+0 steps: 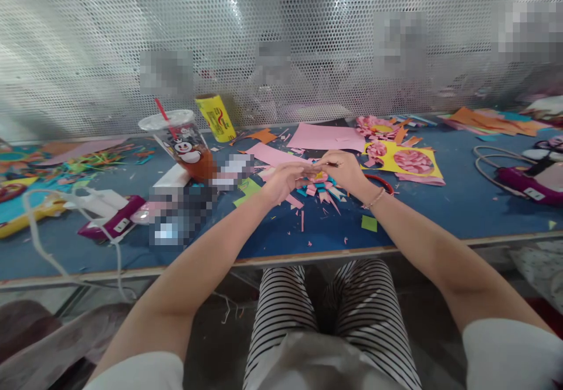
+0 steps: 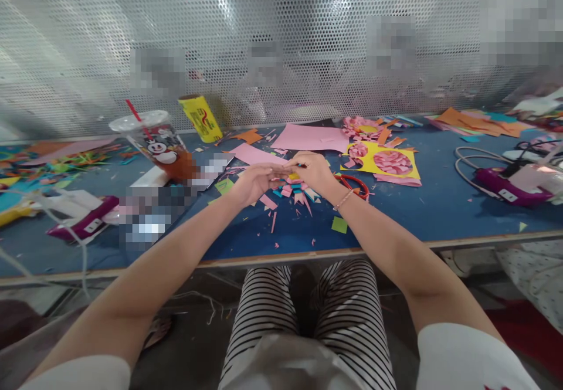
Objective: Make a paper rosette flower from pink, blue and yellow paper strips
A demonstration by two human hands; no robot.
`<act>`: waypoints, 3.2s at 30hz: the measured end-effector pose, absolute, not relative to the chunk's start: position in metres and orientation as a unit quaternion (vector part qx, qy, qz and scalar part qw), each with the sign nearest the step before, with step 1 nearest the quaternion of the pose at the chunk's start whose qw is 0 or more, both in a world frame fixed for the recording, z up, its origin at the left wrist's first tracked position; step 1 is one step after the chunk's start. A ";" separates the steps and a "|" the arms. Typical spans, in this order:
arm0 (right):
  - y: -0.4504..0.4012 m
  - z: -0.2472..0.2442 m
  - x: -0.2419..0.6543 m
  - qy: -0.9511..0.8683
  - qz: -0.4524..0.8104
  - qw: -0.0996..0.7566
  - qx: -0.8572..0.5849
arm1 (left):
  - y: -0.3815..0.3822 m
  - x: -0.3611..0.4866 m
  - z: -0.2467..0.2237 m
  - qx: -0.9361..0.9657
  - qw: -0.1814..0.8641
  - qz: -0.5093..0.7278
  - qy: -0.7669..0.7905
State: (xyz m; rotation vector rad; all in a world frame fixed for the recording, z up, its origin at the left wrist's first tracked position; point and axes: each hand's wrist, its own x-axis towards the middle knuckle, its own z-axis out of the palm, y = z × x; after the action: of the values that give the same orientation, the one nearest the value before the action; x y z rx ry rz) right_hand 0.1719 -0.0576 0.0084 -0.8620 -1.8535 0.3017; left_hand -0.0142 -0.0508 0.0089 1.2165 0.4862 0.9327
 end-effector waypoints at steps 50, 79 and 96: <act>-0.054 0.011 0.179 -0.805 0.132 0.414 -0.404 | -0.050 -0.015 0.004 0.617 0.665 0.379 0.185; -0.035 0.006 0.205 -0.735 0.027 0.490 -0.468 | -0.015 -0.029 -0.001 0.606 0.448 0.537 0.380; -0.012 -0.006 0.235 -0.655 0.057 0.502 -0.562 | -0.018 -0.024 -0.016 0.740 0.321 0.355 0.474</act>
State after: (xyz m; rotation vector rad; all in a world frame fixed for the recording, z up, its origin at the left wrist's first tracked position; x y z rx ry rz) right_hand 0.2353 -0.0121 -0.0065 -1.3579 -1.5837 0.1384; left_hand -0.0239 -0.0184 -0.0162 1.9429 1.2443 0.9321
